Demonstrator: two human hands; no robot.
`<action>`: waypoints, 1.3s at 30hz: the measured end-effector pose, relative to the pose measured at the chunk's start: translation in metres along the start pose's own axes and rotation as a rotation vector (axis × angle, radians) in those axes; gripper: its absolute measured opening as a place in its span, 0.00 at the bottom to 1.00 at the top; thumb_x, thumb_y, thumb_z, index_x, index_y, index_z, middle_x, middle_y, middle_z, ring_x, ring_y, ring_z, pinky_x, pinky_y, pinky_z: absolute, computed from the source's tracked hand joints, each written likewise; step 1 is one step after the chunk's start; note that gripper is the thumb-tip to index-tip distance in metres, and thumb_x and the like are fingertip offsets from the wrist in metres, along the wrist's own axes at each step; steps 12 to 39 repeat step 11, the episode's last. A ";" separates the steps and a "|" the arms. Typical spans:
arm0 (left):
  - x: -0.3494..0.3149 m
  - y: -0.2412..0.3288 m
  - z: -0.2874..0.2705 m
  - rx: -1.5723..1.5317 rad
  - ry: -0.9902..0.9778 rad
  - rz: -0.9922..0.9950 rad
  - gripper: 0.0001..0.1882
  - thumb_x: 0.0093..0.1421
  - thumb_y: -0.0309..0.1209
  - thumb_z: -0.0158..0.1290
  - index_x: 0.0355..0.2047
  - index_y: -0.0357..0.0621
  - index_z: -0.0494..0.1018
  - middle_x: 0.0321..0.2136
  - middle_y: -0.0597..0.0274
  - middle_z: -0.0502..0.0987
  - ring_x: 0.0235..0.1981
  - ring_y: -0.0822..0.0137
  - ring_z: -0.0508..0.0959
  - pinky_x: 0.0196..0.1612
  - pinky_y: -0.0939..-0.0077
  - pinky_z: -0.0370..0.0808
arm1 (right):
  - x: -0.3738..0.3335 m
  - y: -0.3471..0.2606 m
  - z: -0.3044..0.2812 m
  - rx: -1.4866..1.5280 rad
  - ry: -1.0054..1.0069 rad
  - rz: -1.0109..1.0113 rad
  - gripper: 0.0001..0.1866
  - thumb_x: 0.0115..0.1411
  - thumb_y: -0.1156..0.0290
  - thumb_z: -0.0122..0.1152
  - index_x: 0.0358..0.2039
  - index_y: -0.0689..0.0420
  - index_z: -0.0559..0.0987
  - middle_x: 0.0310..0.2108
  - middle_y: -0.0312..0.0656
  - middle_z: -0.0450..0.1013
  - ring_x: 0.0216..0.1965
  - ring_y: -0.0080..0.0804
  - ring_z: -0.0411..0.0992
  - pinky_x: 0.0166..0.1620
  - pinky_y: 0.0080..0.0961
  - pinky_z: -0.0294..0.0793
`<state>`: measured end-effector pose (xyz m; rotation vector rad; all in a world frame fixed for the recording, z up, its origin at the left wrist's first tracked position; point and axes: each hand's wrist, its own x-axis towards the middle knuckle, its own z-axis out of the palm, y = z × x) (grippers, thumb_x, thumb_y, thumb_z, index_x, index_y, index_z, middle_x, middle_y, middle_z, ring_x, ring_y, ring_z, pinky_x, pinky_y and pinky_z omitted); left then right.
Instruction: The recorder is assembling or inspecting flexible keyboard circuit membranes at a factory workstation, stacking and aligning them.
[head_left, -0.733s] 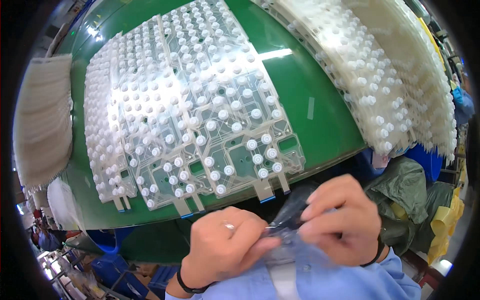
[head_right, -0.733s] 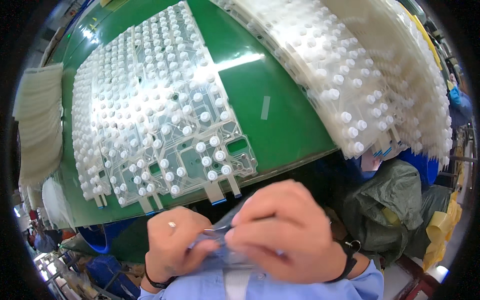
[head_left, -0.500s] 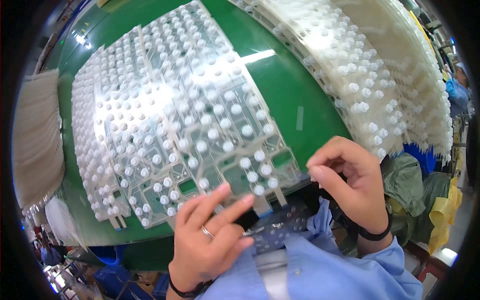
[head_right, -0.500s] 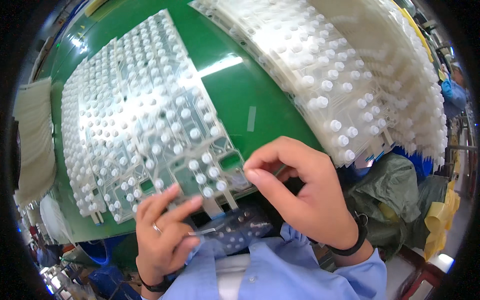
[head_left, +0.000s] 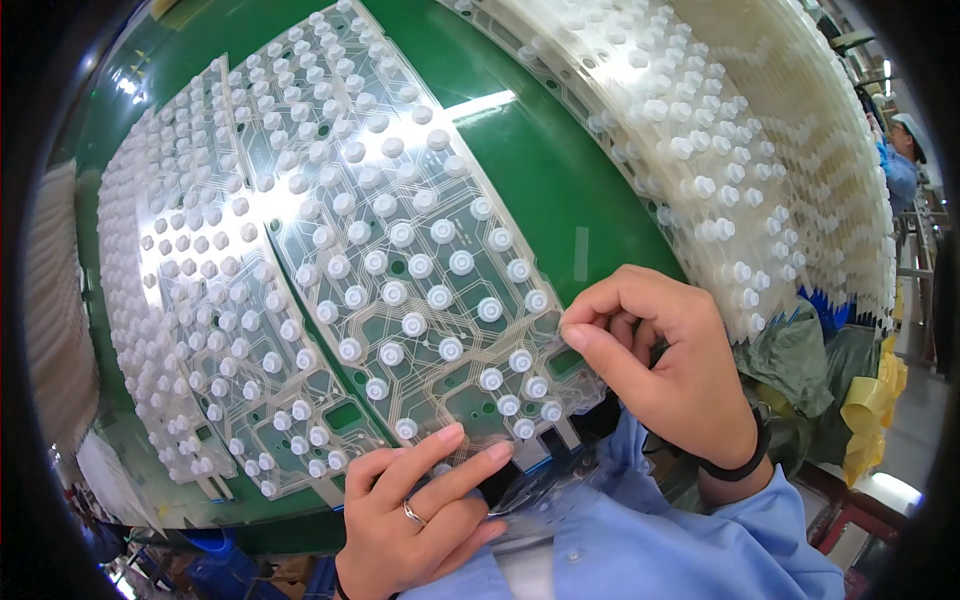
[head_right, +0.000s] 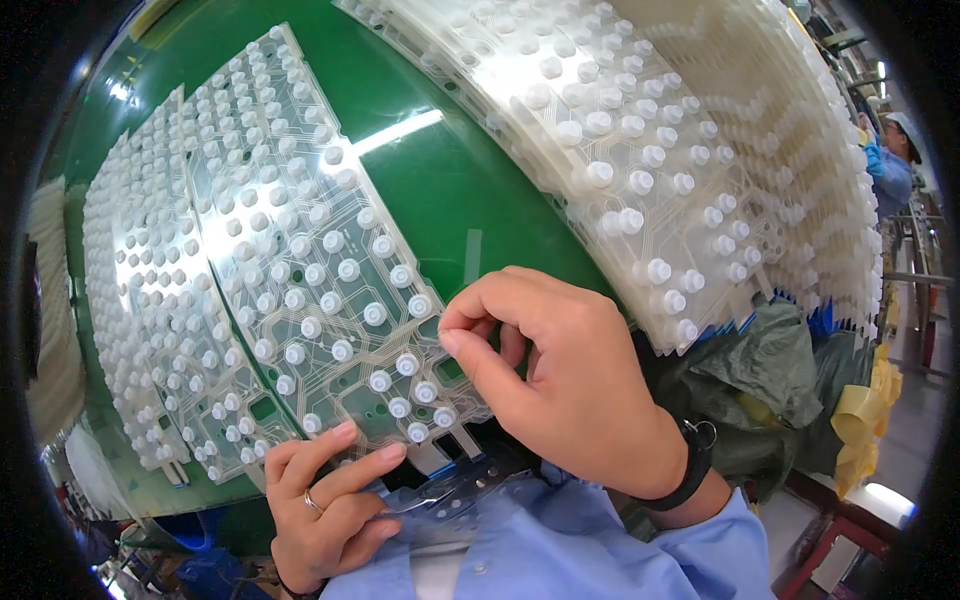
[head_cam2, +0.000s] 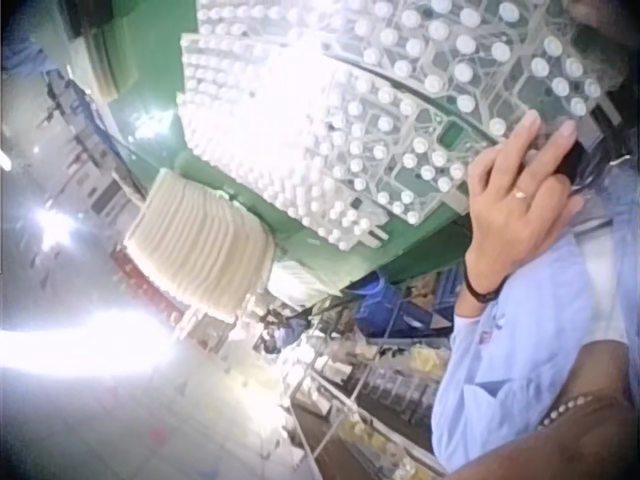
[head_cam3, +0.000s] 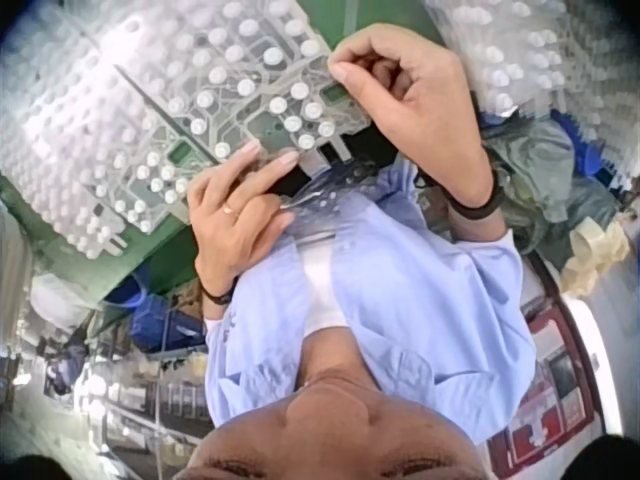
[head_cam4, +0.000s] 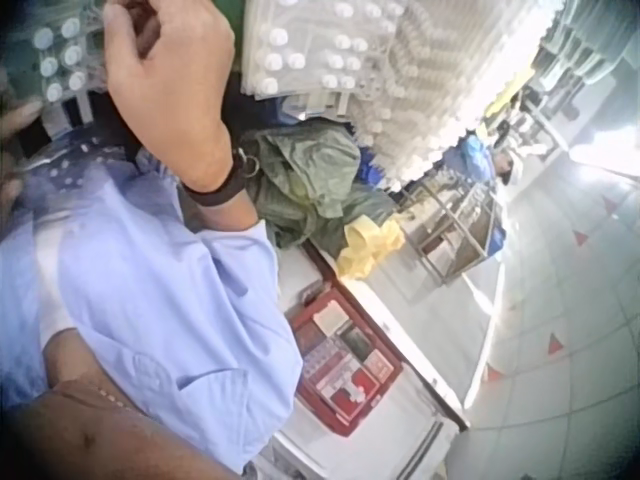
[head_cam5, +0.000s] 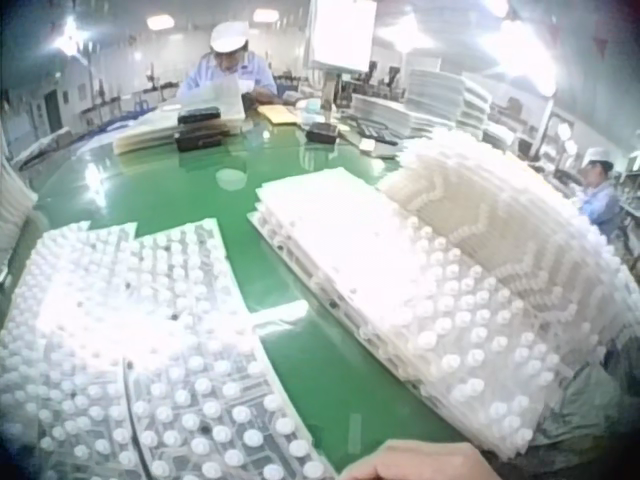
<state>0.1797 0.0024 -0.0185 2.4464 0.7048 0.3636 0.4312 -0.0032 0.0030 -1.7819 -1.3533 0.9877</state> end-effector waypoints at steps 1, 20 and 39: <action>0.000 0.000 -0.001 0.008 -0.004 0.003 0.18 0.59 0.48 0.55 0.20 0.51 0.69 0.47 0.70 0.81 0.53 0.56 0.73 0.46 0.62 0.63 | 0.000 0.000 0.000 -0.001 -0.004 0.000 0.01 0.56 0.80 0.62 0.30 0.62 0.79 0.26 0.32 0.72 0.19 0.09 0.62 0.22 0.10 0.57; 0.000 -0.001 0.000 0.006 0.007 0.010 0.19 0.60 0.48 0.55 0.19 0.52 0.69 0.46 0.70 0.81 0.54 0.56 0.73 0.46 0.63 0.64 | 0.002 -0.002 0.001 -0.022 -0.002 0.007 0.02 0.56 0.80 0.61 0.31 0.61 0.79 0.24 0.38 0.71 0.16 0.19 0.64 0.22 0.19 0.61; 0.000 -0.001 0.000 0.006 0.007 0.010 0.19 0.60 0.48 0.55 0.19 0.52 0.69 0.46 0.70 0.81 0.54 0.56 0.73 0.46 0.63 0.64 | 0.002 -0.002 0.001 -0.022 -0.002 0.007 0.02 0.56 0.80 0.61 0.31 0.61 0.79 0.24 0.38 0.71 0.16 0.19 0.64 0.22 0.19 0.61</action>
